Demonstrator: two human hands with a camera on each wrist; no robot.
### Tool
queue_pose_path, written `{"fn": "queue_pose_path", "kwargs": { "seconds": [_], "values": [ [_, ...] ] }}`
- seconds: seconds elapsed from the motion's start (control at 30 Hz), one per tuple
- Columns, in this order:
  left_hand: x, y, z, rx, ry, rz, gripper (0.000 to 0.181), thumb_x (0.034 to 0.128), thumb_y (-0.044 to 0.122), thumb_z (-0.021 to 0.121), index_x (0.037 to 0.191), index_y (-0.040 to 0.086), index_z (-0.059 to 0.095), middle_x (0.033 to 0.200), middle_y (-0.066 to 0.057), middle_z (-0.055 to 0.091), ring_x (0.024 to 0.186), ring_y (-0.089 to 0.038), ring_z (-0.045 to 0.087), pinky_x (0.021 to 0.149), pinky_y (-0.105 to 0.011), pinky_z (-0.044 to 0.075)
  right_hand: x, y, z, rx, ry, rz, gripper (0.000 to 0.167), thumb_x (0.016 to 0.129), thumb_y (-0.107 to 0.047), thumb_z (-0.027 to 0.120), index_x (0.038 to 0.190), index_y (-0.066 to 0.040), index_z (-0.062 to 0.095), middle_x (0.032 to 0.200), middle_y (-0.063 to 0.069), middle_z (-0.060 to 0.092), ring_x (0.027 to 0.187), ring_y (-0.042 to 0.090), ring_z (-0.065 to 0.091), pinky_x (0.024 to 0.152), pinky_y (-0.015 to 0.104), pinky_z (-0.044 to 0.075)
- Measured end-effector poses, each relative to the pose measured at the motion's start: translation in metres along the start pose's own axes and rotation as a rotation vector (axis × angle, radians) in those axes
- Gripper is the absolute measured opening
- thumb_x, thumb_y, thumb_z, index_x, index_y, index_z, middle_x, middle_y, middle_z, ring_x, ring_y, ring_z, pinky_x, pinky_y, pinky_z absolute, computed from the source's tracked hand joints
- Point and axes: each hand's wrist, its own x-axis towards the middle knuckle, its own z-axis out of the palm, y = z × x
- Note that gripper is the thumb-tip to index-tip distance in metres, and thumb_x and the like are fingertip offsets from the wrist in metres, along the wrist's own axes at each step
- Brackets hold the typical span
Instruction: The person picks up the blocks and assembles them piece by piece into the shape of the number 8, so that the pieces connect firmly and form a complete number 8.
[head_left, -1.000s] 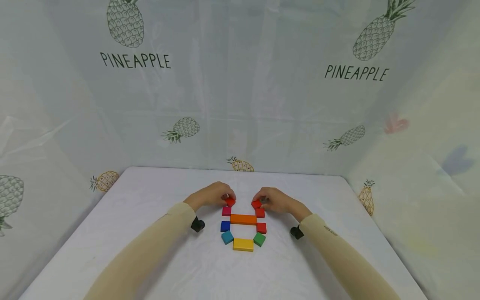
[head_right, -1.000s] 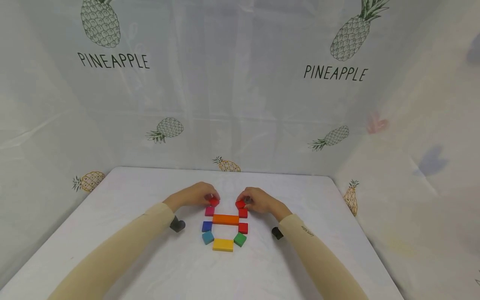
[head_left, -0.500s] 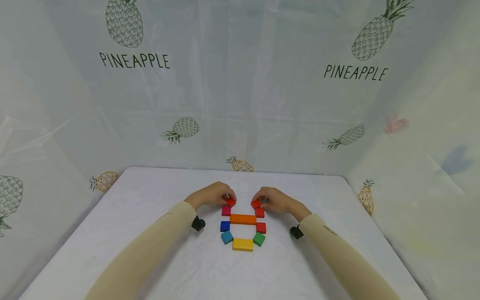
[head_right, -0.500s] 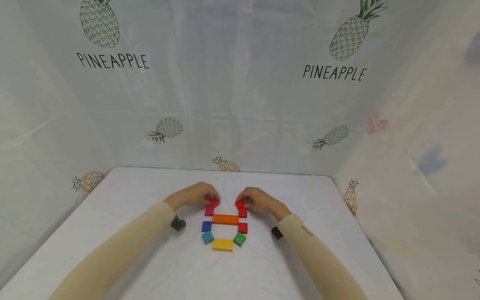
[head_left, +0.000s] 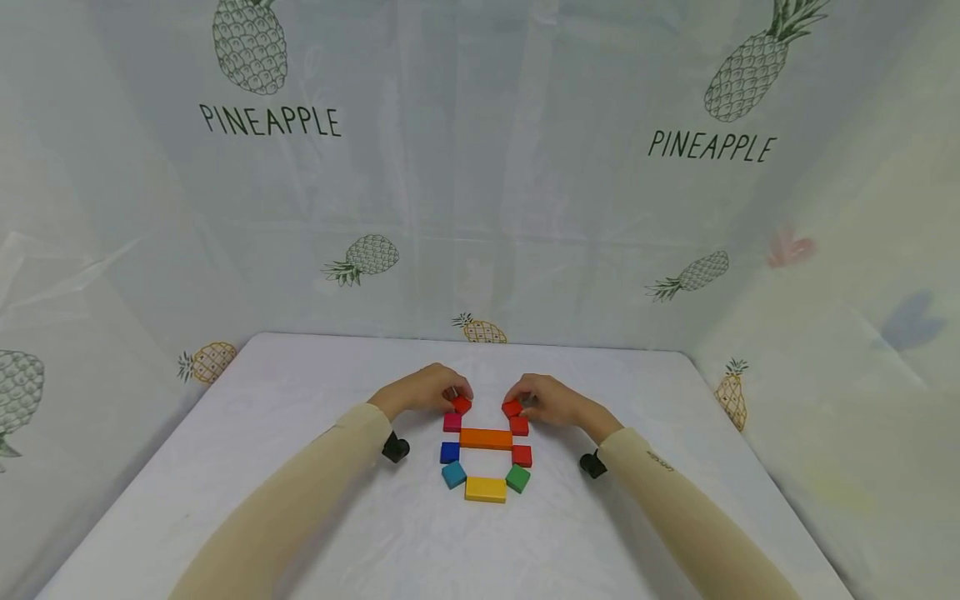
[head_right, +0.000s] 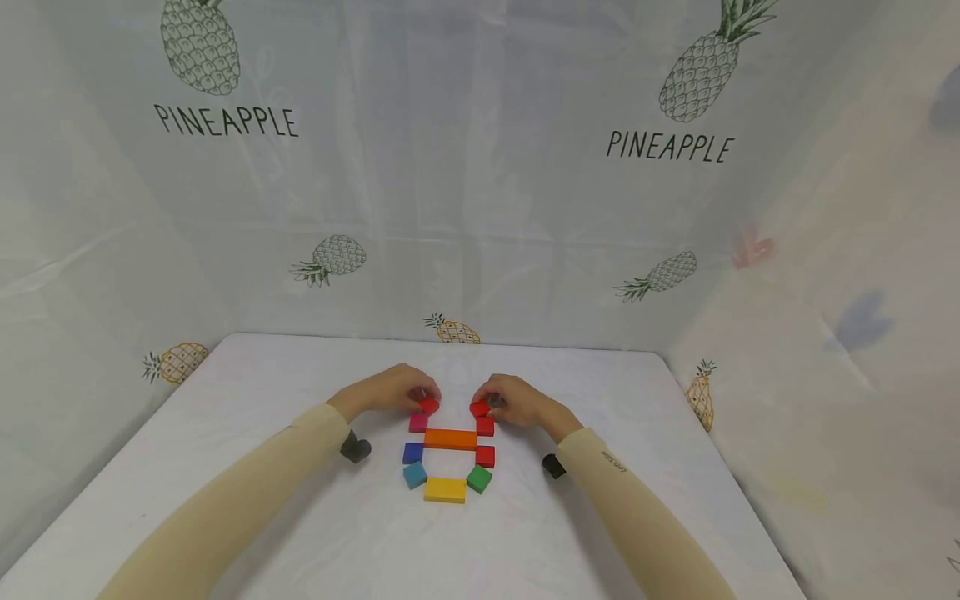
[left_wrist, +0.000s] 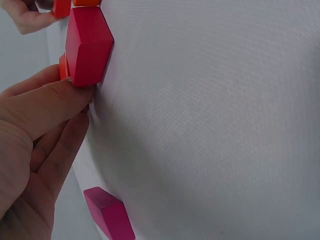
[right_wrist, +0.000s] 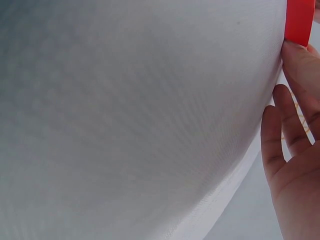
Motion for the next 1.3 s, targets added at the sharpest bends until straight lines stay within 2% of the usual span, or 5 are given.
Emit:
{"fn": "queue_pose_path", "kwargs": {
  "seconds": [0.27, 0.67, 0.9, 1.3],
  "values": [
    [0.0010, -0.0048, 0.0031, 0.027, 0.013, 0.010, 0.027, 0.0968, 0.006, 0.077, 0.121, 0.018, 0.076, 0.114, 0.005, 0.072, 0.107, -0.016, 0.066, 0.100, -0.034, 0.057, 0.0000, -0.0004, -0.0007, 0.033, -0.006, 0.023, 0.031, 0.097, -0.004, 0.076, 0.124, -0.018, 0.075, 0.116, -0.004, 0.067, 0.110, 0.018, 0.062, 0.105, 0.043, 0.055],
    [0.0015, -0.0045, 0.0043, 0.036, 0.023, 0.004, 0.027, 0.0972, 0.007, 0.077, 0.121, 0.020, 0.076, 0.115, 0.005, 0.071, 0.108, -0.016, 0.066, 0.101, -0.034, 0.056, 0.0002, 0.0016, 0.0002, 0.022, -0.003, 0.012, 0.031, 0.097, -0.004, 0.076, 0.124, -0.019, 0.075, 0.118, -0.004, 0.068, 0.111, 0.018, 0.062, 0.104, 0.041, 0.055],
    [0.0010, -0.0051, 0.0045, 0.032, 0.017, -0.019, 0.029, 0.0976, 0.008, 0.077, 0.124, 0.020, 0.076, 0.116, 0.007, 0.071, 0.109, -0.014, 0.066, 0.101, -0.031, 0.056, 0.0002, 0.0009, -0.0001, 0.019, -0.005, 0.010, 0.032, 0.097, -0.004, 0.076, 0.125, -0.020, 0.075, 0.117, -0.005, 0.068, 0.110, 0.018, 0.062, 0.104, 0.041, 0.055],
    [0.0015, -0.0069, 0.0048, 0.040, 0.020, -0.002, 0.029, 0.0977, 0.009, 0.077, 0.124, 0.021, 0.076, 0.117, 0.007, 0.071, 0.109, -0.014, 0.066, 0.101, -0.032, 0.056, -0.0003, 0.0000, -0.0003, 0.017, -0.004, 0.021, 0.031, 0.097, -0.006, 0.076, 0.125, -0.020, 0.075, 0.118, -0.004, 0.068, 0.111, 0.019, 0.062, 0.104, 0.041, 0.055]
  ]
}}
